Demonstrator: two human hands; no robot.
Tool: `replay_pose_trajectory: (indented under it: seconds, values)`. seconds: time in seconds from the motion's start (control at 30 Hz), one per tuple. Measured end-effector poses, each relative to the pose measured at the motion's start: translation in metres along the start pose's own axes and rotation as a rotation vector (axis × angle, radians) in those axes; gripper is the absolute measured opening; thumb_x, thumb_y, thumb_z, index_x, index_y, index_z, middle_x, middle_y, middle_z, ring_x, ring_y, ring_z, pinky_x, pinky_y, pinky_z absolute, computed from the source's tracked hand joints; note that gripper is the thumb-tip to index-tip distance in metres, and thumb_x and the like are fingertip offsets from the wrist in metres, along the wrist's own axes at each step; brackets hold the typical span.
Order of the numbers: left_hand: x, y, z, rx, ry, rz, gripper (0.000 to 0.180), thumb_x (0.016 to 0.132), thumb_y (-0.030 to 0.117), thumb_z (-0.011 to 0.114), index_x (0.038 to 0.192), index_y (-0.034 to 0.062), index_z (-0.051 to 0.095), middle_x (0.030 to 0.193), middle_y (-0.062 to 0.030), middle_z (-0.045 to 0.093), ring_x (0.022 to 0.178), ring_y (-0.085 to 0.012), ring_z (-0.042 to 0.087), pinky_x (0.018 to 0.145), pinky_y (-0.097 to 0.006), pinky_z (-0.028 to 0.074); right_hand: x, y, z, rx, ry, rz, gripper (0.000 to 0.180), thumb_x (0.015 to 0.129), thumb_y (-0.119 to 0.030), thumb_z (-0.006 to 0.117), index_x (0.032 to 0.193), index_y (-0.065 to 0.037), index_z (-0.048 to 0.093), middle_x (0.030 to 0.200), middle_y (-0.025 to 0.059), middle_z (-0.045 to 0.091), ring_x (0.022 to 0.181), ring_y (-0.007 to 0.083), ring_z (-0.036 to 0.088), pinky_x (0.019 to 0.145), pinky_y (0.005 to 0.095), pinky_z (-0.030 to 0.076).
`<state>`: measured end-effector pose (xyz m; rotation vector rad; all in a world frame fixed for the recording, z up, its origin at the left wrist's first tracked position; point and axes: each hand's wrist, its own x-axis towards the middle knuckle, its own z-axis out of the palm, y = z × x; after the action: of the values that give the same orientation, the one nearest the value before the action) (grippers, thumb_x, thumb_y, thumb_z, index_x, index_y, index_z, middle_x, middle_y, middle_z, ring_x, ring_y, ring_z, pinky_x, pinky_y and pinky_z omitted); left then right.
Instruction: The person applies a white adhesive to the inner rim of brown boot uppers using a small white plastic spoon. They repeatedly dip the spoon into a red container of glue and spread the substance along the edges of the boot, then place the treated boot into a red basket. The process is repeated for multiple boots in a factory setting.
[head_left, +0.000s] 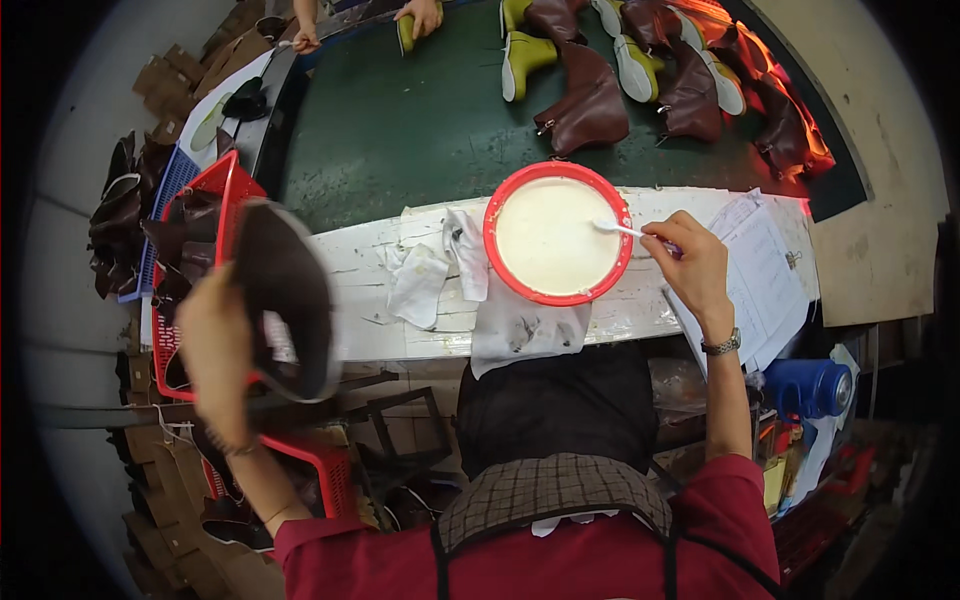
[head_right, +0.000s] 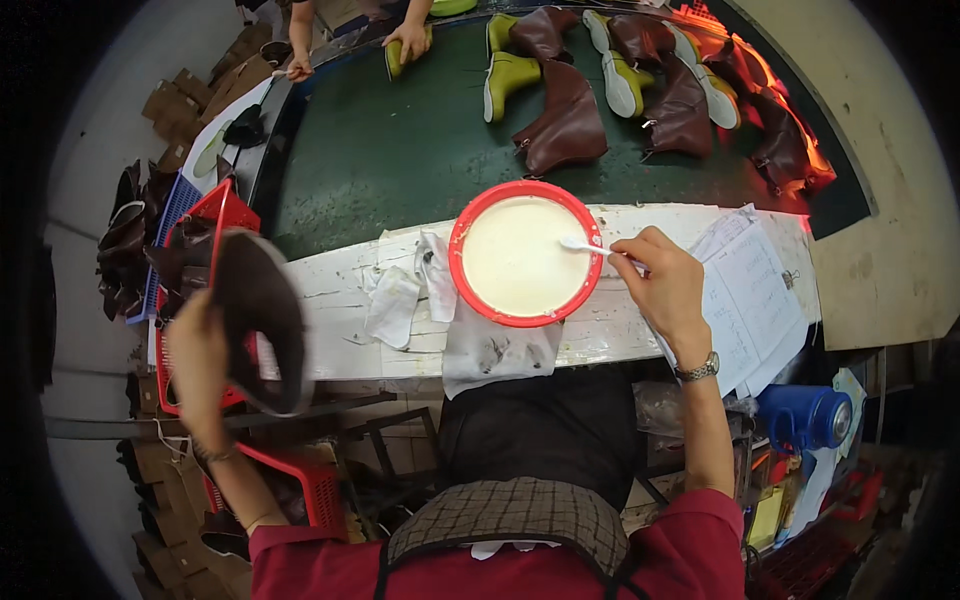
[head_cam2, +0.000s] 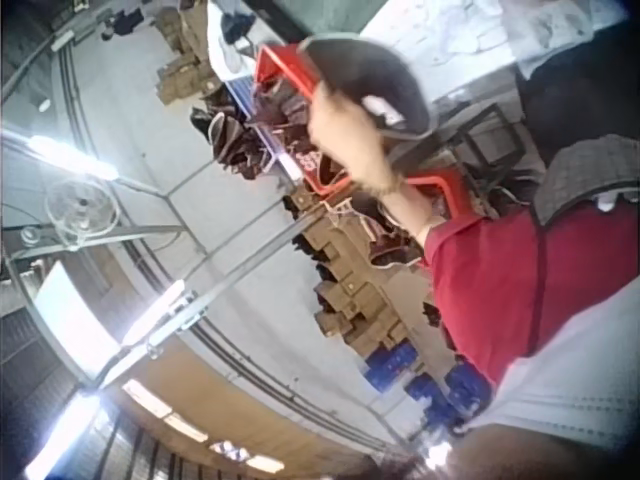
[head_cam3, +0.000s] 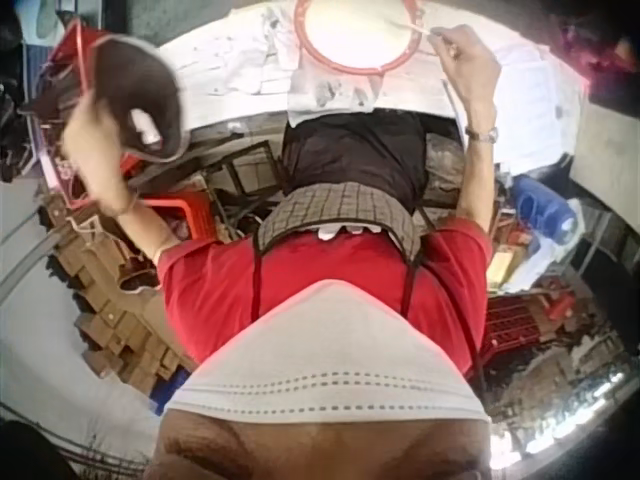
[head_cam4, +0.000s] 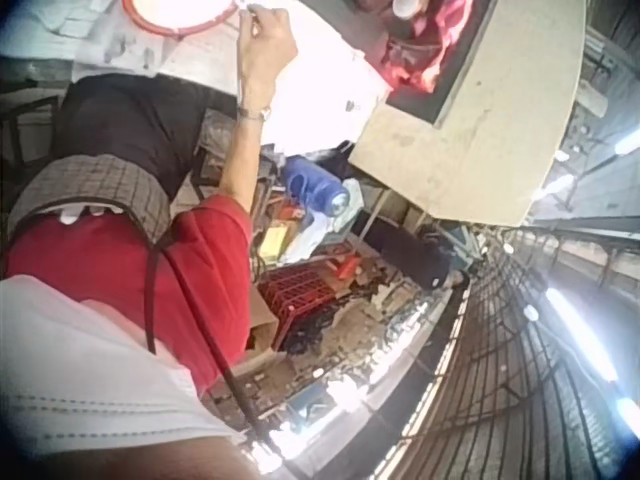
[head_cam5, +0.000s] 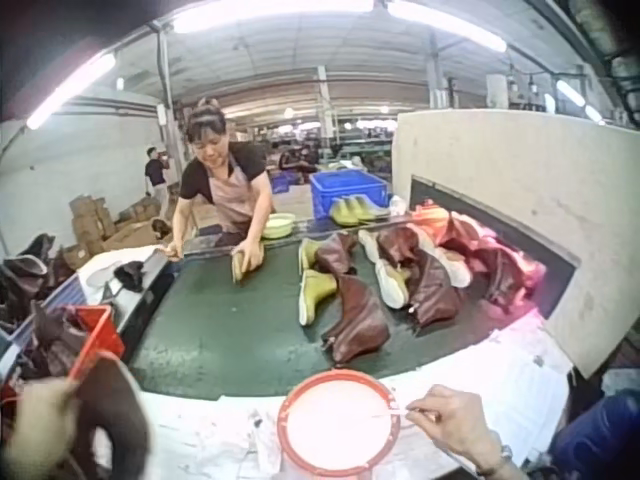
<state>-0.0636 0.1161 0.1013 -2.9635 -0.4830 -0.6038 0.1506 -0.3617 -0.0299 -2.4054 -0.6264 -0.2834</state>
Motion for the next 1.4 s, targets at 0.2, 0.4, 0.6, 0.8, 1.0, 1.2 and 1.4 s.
replay_pose_trajectory:
  seconds: [0.2,0.4,0.6,0.8,1.0,1.2,1.4]
  values:
    - [0.002,0.045,0.123,-0.871,-0.484,-0.156,0.068,0.09,0.023,0.076,0.149,0.0004,0.051,0.135,-0.0207,0.066,0.127,-0.0272,0.064,0.106,-0.036,0.048,-0.008,-0.012,0.003,-0.13,-0.052,-0.084,0.011,0.087,-0.02,0.078,0.092,-0.01,0.077,0.084,0.0039,0.065,0.072,0.0264,0.067,0.062,0.039,0.051]
    - [-0.028,0.034,0.158,-1.118,-0.445,0.02,0.116,0.081,0.027,0.084,0.166,0.003,0.009,0.166,-0.0168,0.03,0.143,-0.023,0.046,0.117,-0.036,0.039,-0.023,-0.025,0.005,-0.021,-0.038,-0.014,0.012,0.089,-0.018,0.077,0.097,-0.008,0.076,0.086,0.0049,0.066,0.07,0.0256,0.067,0.06,0.0366,0.051]
    - [-0.028,0.051,0.13,-1.063,-0.257,-0.261,0.054,0.08,0.008,0.073,0.133,-0.002,0.063,0.107,-0.0085,0.075,0.099,-0.0148,0.067,0.082,-0.027,0.053,-0.029,-0.006,0.007,0.248,0.002,0.087,0.015,0.092,-0.007,0.074,0.105,-0.001,0.076,0.085,0.0091,0.066,0.068,0.0171,0.064,0.061,0.031,0.048]
    - [-0.003,0.089,0.073,-1.255,-0.837,-0.307,0.051,0.085,0.002,0.072,0.135,-0.0058,0.06,0.118,-0.0091,0.071,0.098,-0.0114,0.067,0.087,-0.028,0.054,-0.011,-0.011,0.017,0.386,0.061,-0.057,0.015,0.088,-0.008,0.079,0.102,-0.003,0.078,0.087,0.0072,0.067,0.075,0.019,0.066,0.067,0.0306,0.049]
    - [-0.002,0.137,0.078,-1.515,-1.14,-0.259,0.046,0.087,0.009,0.074,0.13,-0.0048,0.065,0.1,-0.0016,0.072,0.084,-0.0043,0.061,0.07,-0.021,0.049,0.028,-0.069,0.01,0.46,-0.037,-0.45,0.015,0.082,-0.016,0.085,0.096,-0.014,0.082,0.087,-0.0015,0.067,0.086,0.0126,0.062,0.09,0.034,0.037]
    - [0.007,0.143,0.058,-1.486,-0.898,-0.253,0.033,0.09,0.005,0.07,0.121,-0.0063,0.068,0.099,-0.003,0.074,0.082,-0.0062,0.065,0.072,-0.022,0.052,0.028,-0.063,0.012,0.391,0.052,-0.404,0.018,0.079,-0.015,0.087,0.096,-0.013,0.082,0.087,-0.0016,0.067,0.087,0.0132,0.059,0.086,0.0333,0.037]
    - [0.006,0.151,0.059,-1.466,-0.414,-0.212,0.018,0.095,0.005,0.068,0.109,-0.0045,0.073,0.088,0.0003,0.072,0.075,-0.0037,0.061,0.065,-0.021,0.047,0.014,-0.074,0.018,0.378,0.095,-0.332,0.018,0.078,-0.014,0.087,0.095,-0.012,0.082,0.087,-0.0005,0.068,0.085,0.0138,0.059,0.086,0.0323,0.037]
